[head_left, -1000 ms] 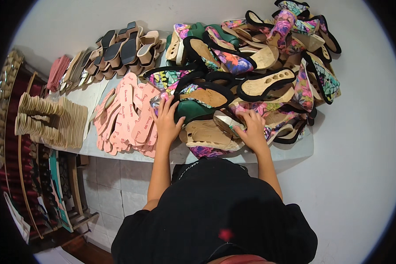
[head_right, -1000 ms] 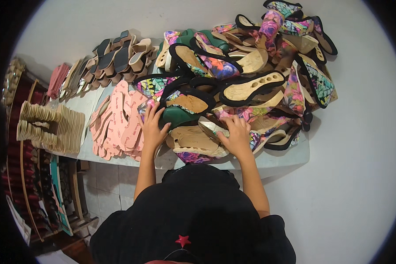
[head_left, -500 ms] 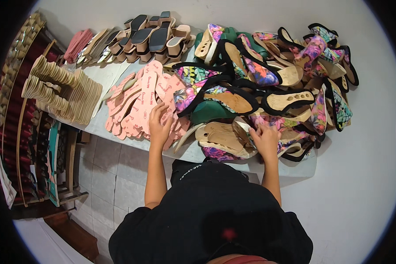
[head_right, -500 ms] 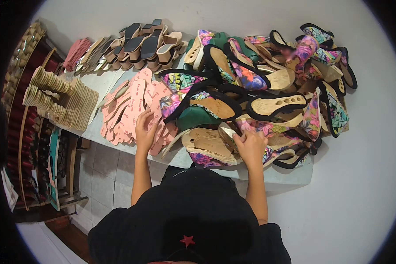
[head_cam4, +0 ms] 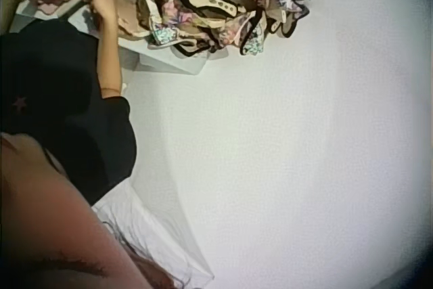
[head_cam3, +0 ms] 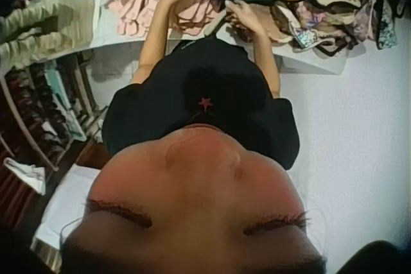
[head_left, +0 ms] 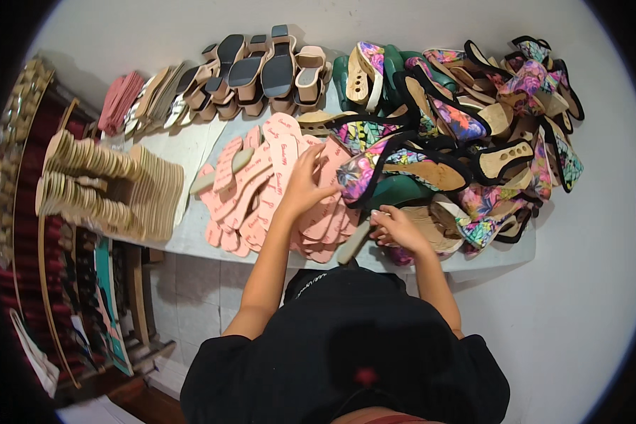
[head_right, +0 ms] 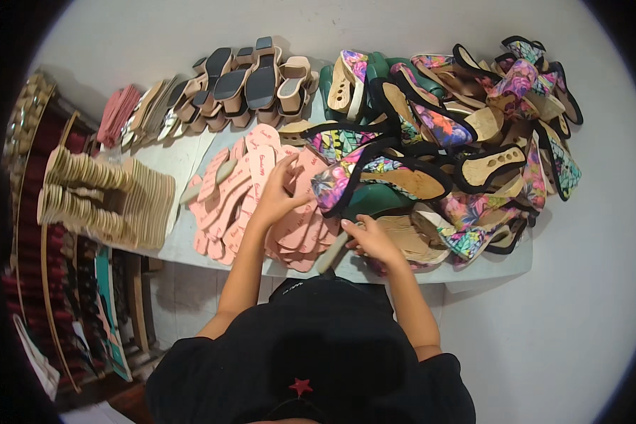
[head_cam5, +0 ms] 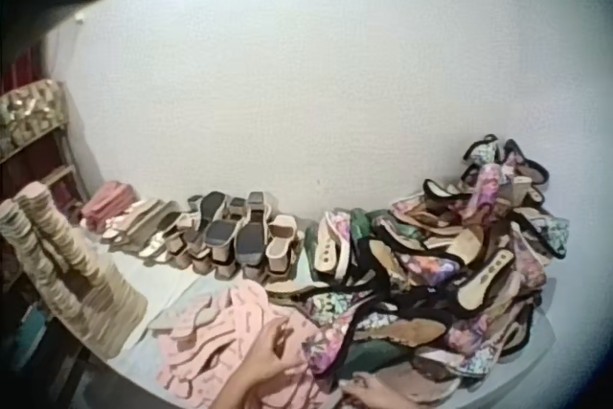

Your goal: Organizing and sorting various styles of shoes on a workbench.

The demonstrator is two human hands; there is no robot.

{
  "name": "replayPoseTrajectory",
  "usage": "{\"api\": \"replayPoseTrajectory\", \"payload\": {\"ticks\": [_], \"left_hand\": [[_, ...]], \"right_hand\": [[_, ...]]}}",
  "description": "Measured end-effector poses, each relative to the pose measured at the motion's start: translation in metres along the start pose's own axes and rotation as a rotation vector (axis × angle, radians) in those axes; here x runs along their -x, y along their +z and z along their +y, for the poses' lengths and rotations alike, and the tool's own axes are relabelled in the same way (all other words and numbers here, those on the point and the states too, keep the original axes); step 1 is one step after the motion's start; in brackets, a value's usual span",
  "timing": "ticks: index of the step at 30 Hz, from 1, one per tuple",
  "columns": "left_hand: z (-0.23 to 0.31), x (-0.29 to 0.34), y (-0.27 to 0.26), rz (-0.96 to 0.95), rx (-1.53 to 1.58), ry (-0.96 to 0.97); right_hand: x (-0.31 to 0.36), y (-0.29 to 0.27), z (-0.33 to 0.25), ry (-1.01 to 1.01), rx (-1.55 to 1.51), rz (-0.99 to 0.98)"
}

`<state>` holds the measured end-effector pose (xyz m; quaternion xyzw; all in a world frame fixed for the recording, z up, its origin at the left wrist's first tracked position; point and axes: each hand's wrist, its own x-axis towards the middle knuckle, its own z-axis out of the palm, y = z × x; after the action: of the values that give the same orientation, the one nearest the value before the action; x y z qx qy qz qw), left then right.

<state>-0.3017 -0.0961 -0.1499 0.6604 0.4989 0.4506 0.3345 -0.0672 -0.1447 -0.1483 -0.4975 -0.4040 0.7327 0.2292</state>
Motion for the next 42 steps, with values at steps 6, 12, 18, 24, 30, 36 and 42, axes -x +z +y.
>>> {"api": "replayPoseTrajectory", "payload": {"ticks": [6,12,18,24,30,36,42], "left_hand": [[-0.032,-0.038,0.009,-0.263,-0.369,0.103],[-0.026,-0.066,0.013,-0.369,-0.332,0.424],[0.009,-0.098,0.017,-0.572,-0.249,0.596],[0.007,-0.114,0.023,-0.652,0.055,0.549],[-0.019,-0.098,0.002,-0.685,-0.432,0.256],[-0.001,-0.063,0.029,-0.490,-0.152,0.184],[0.012,-0.074,0.054,-0.378,0.261,-0.058]], "right_hand": [[-0.057,0.081,0.016,-0.001,0.216,0.809],[-0.094,0.098,0.015,-0.050,0.062,1.164],[-0.060,0.081,-0.006,-0.227,-0.706,0.670],[-0.057,0.040,0.013,0.155,-0.315,0.544],[-0.046,0.016,0.013,-0.156,0.375,1.250],[-0.085,-0.020,0.012,-0.292,-0.481,1.051],[-0.082,-0.020,-0.005,-0.355,-0.542,1.104]]}}
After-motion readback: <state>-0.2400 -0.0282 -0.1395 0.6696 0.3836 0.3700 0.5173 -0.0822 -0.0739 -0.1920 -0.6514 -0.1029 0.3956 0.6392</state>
